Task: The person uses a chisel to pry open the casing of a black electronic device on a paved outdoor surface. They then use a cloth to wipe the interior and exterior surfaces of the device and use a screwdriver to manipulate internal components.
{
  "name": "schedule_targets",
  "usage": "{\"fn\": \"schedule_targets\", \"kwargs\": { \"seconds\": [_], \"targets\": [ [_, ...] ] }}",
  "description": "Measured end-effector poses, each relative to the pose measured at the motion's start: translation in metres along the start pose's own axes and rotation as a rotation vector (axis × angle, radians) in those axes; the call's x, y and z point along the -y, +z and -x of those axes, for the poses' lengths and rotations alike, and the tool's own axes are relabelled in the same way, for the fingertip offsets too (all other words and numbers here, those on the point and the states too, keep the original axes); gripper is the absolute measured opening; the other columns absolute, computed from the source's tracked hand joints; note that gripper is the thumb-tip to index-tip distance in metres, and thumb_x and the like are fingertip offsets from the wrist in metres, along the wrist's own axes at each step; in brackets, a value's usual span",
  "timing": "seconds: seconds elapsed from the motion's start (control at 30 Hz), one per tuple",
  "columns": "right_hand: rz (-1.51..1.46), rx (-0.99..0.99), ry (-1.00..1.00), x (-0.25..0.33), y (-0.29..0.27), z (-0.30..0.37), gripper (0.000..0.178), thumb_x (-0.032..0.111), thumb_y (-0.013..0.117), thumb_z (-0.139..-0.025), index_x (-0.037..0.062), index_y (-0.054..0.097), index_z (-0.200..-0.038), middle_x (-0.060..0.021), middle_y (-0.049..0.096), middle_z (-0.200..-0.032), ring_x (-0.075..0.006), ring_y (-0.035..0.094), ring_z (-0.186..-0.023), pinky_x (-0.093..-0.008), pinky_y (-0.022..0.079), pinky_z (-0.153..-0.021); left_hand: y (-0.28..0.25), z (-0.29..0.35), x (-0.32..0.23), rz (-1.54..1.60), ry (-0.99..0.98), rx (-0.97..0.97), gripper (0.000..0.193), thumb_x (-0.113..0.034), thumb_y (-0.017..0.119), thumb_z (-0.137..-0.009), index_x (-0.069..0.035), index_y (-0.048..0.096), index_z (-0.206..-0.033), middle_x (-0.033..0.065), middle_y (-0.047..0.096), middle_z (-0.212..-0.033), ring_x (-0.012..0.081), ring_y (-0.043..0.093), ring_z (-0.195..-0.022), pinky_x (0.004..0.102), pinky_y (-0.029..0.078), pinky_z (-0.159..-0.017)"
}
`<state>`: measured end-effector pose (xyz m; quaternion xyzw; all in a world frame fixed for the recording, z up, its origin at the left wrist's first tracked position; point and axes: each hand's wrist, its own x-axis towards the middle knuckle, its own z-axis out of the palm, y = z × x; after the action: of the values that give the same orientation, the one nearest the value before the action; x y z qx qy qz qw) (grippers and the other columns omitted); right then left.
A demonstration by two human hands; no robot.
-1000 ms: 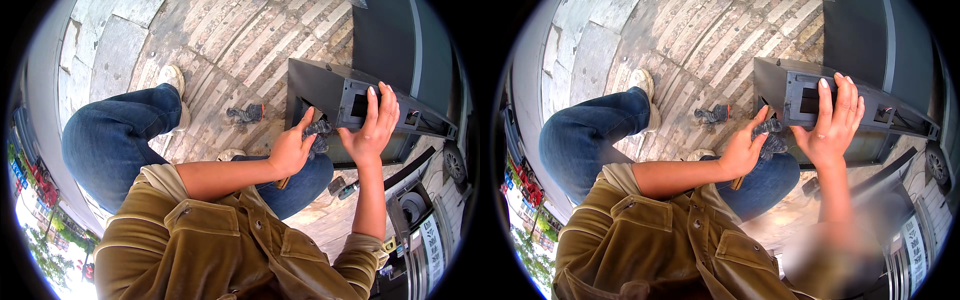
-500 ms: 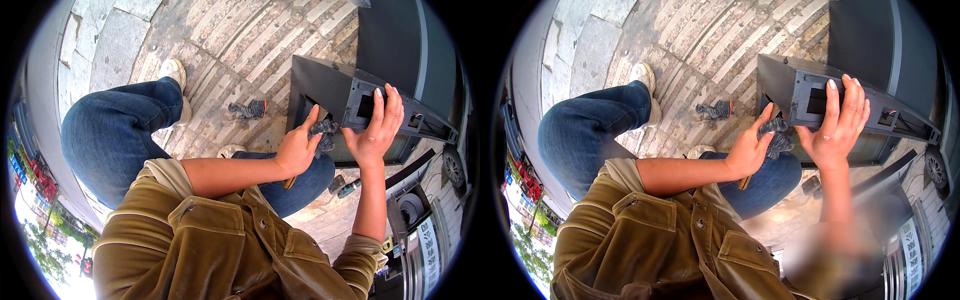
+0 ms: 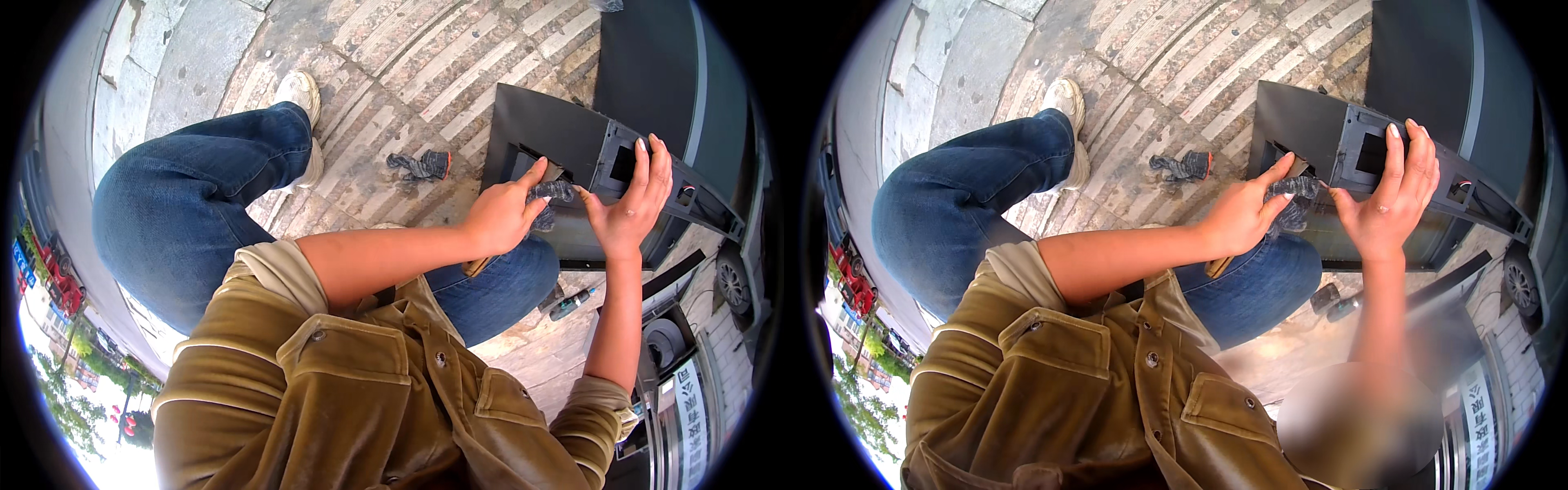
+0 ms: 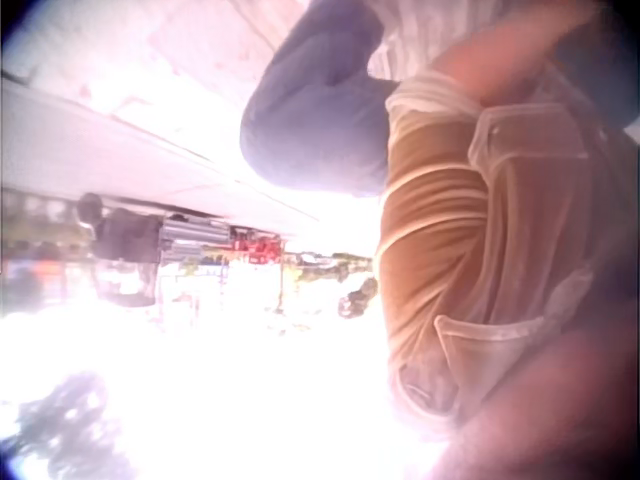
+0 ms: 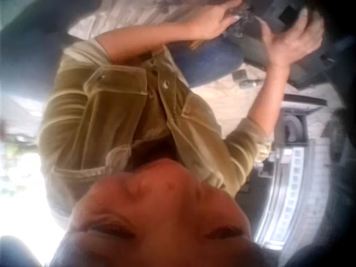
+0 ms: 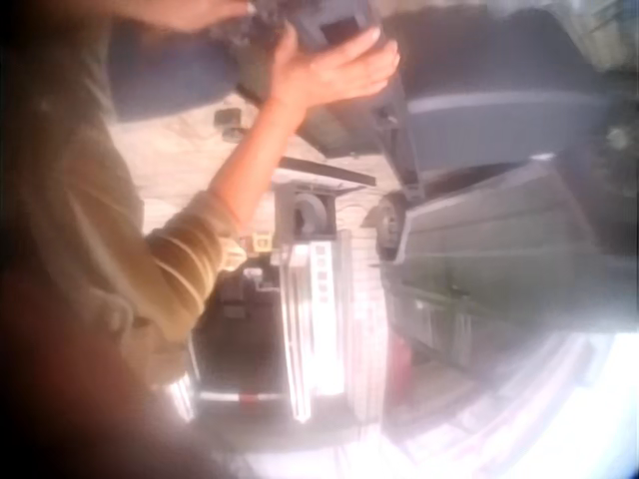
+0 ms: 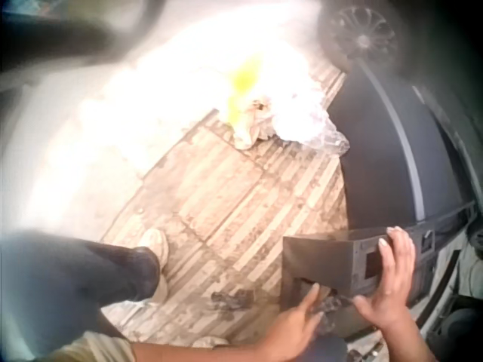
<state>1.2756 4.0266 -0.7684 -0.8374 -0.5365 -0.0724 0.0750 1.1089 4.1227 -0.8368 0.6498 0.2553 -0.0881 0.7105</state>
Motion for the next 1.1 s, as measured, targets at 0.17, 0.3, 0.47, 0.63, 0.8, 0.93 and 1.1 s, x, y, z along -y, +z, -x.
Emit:
{"fn": "schedule_targets", "kwargs": {
  "seconds": [0.17,0.3,0.47,0.63,0.8,0.93,1.1],
  "targets": [
    [0.011,0.034,0.033,0.002,0.0,0.002,0.099,0.028,0.087,-0.051,0.0061,0.038,-0.135,-0.0171,0.041,-0.139,-0.039,0.039,-0.128,-0.0478,0.032,-0.104,-0.057,-0.021,0.012,-0.131,0.05,0.341,0.053,-0.03,0.055,-0.094,-0.014,0.04,-0.142,0.0218,0.06,-0.119,0.0352,0.062,-0.104,0.0384,0.046,-0.091],
    [0.018,0.017,0.036,0.003,0.002,0.001,0.098,0.029,0.087,-0.051,0.0063,0.04,-0.134,-0.0162,0.042,-0.138,-0.0382,0.04,-0.127,-0.0478,0.032,-0.104,-0.08,-0.021,0.043,-0.108,-0.044,0.387,0.053,-0.034,0.057,-0.093,-0.017,0.042,-0.141,0.0187,0.056,-0.129,0.0311,0.055,-0.118,0.036,0.042,-0.098],
    [0.009,0.006,0.052,0.005,0.001,0.0,0.098,0.024,0.088,-0.047,0.0066,0.042,-0.132,-0.0166,0.044,-0.136,-0.0368,0.042,-0.126,-0.0487,0.032,-0.103,-0.072,-0.023,0.056,0.025,-0.101,0.342,0.052,-0.039,0.054,-0.094,-0.01,0.047,-0.136,0.019,0.06,-0.122,0.0312,0.058,-0.112,0.0358,0.043,-0.096],
    [-0.013,0.005,0.062,0.004,0.002,0.001,0.099,0.025,0.089,-0.046,0.0084,0.042,-0.132,-0.016,0.044,-0.136,-0.0368,0.042,-0.125,-0.0504,0.032,-0.102,-0.065,-0.03,0.053,-0.015,-0.073,0.347,0.051,-0.037,0.054,-0.094,-0.009,0.048,-0.135,0.018,0.058,-0.125,0.0323,0.056,-0.115,0.0358,0.042,-0.098],
    [-0.021,0.0,0.065,0.004,0.002,0.001,0.1,0.027,0.089,-0.045,0.0099,0.042,-0.131,-0.0153,0.043,-0.136,-0.0363,0.042,-0.125,-0.0509,0.033,-0.1,-0.061,-0.041,0.046,-0.072,0.045,0.371,0.045,-0.027,0.052,-0.096,-0.016,0.046,-0.139,0.0116,0.066,-0.107,0.0144,0.057,-0.069,0.0303,0.048,-0.074],
    [-0.013,0.019,0.076,0.004,0.0,0.0,0.101,0.028,0.089,-0.045,0.0103,0.041,-0.133,-0.0155,0.043,-0.137,-0.0367,0.042,-0.125,-0.0536,0.031,-0.1,-0.062,-0.051,0.042,-0.114,0.12,0.403,0.046,-0.03,0.052,-0.096,-0.012,0.047,-0.138,0.0156,0.065,-0.112,0.0219,0.063,-0.092,0.0329,0.047,-0.085],
    [0.017,0.066,0.118,0.007,-0.002,-0.001,0.102,0.031,0.088,-0.046,0.0105,0.041,-0.134,-0.0161,0.041,-0.138,-0.0371,0.041,-0.127,-0.0567,0.03,-0.1,-0.047,-0.039,0.028,-0.166,0.053,0.268,0.049,-0.034,0.051,-0.095,-0.003,0.048,-0.134,0.0217,0.062,-0.115,0.0332,0.06,-0.108,0.0373,0.044,-0.093]
  ]
}}
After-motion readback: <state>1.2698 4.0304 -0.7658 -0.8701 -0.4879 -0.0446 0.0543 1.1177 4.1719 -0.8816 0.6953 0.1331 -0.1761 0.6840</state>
